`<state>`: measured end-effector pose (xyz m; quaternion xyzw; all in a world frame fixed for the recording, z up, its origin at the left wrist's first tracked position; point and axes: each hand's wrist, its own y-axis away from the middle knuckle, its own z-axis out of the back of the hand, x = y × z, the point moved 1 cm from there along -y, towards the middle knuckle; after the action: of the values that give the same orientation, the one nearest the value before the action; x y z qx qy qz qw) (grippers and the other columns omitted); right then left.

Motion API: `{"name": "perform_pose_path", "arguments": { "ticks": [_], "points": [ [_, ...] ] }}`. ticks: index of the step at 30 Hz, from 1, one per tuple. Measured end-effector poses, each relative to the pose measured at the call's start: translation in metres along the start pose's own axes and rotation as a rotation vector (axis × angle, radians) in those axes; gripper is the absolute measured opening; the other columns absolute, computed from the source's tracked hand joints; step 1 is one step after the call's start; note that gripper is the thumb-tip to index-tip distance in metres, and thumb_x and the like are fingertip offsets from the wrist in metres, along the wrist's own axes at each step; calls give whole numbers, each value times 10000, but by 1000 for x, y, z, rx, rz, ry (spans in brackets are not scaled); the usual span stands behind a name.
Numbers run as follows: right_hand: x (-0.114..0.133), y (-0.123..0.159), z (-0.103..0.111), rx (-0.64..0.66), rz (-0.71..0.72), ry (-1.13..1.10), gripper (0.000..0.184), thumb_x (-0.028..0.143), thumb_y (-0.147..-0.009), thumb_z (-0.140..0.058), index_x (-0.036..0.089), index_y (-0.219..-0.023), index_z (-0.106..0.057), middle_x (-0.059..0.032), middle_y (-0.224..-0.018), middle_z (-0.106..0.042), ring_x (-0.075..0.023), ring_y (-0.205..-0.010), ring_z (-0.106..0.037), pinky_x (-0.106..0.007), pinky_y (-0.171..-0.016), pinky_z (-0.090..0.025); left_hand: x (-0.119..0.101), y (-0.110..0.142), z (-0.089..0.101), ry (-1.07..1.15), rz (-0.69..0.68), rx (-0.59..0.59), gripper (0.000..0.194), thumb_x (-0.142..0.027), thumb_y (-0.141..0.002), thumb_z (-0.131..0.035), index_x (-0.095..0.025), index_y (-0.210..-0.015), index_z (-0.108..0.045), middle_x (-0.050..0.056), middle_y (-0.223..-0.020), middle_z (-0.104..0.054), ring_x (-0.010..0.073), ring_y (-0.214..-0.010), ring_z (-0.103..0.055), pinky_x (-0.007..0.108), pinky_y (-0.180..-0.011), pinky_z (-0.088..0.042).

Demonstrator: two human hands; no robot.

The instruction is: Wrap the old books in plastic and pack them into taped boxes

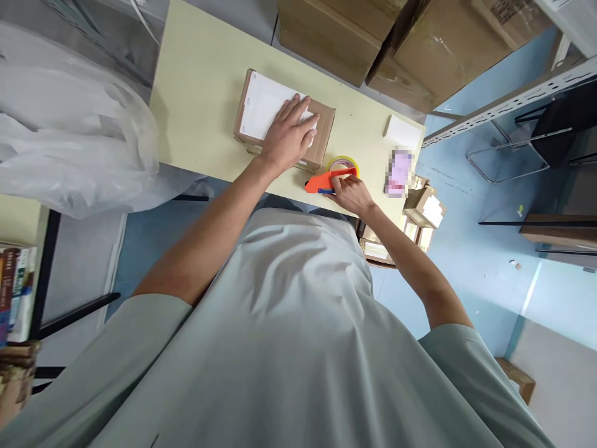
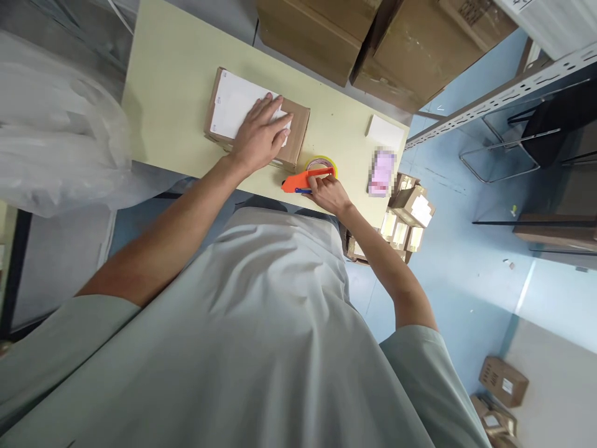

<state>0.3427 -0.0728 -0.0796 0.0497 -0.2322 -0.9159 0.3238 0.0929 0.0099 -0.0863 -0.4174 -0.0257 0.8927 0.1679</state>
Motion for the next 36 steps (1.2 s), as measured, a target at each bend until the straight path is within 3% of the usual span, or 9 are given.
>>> {"name": "perform_pose_path", "arguments": {
  "ticks": [3,7,11,16,21,27,29,32,36],
  "points": [
    [-5,-3,2,-7,-17,-7,697,560,-1210,-203,8,-1555,-453,-283,-1250,-777,-412,-1195,-721,-542,-1089,-512,0,0,0,94,49,-25,438,-621,-1003,-636,-417,-1367,-770,-97,-1730,-562,288,-1741,-332,527,-1511,-151],
    [-13,-5,0,-24,-28,97,688,532,-1217,-173,-17,-1537,-440,-279,-1220,-787,-379,-1115,-746,-512,-1025,-532,-6,1,1,70,62,17,554,-636,-1035,-498,-393,-1487,-708,-90,-1773,-505,243,-1773,-234,519,-1511,-100],
    [-20,-6,-3,-35,-34,189,691,514,-1219,-157,-43,-1541,-409,-279,-1212,-789,-355,-1049,-758,-471,-973,-537,-12,1,2,94,105,42,605,-674,-1020,-484,-440,-1550,-655,-115,-1750,-526,192,-1785,-171,504,-1515,-98],
    [-22,-10,-8,-62,-23,189,690,503,-1216,-135,-39,-1530,-422,-276,-1178,-789,-357,-1019,-756,-468,-969,-522,-13,4,5,62,110,57,601,-657,-1039,-489,-403,-1551,-673,-71,-1771,-514,225,-1778,-214,536,-1501,-168],
    [-16,-10,-10,-25,-44,136,701,525,-1212,-148,-48,-1504,-426,-311,-1187,-774,-377,-1026,-752,-441,-914,-491,-17,7,9,-80,72,110,642,-609,-1122,-401,-258,-1602,-643,80,-1785,-497,308,-1757,-270,560,-1468,-194],
    [19,-16,-4,38,15,13,659,472,-1219,-187,-72,-1507,-423,-344,-1171,-764,-373,-1031,-757,-441,-902,-460,-21,-4,-5,-249,148,67,706,-648,-1161,-363,-179,-1643,-576,233,-1616,-588,421,-1662,-405,640,-1386,-300],
    [38,-22,0,36,24,-35,581,385,-1217,-209,-71,-1493,-439,-347,-1167,-763,-365,-1042,-757,-442,-901,-463,-21,-5,-13,-280,181,26,682,-672,-1152,-395,-210,-1600,-622,224,-1627,-565,415,-1665,-399,619,-1393,-301],
    [59,-32,5,17,10,-75,448,124,-1151,-205,-58,-1455,-478,-332,-1158,-770,-335,-1028,-762,-432,-893,-469,-21,0,-19,-295,198,2,653,-674,-1161,-376,-235,-1558,-653,187,-1702,-503,365,-1702,-355,592,-1438,-223],
    [56,-29,7,-4,22,-86,503,-25,-1068,-177,-39,-1436,-520,-297,-1141,-786,-315,-1022,-770,-415,-895,-458,-23,7,-16,-282,193,31,700,-678,-1155,-346,-194,-1558,-652,212,-1734,-486,331,-1726,-313,626,-1456,-109]
  ]
}}
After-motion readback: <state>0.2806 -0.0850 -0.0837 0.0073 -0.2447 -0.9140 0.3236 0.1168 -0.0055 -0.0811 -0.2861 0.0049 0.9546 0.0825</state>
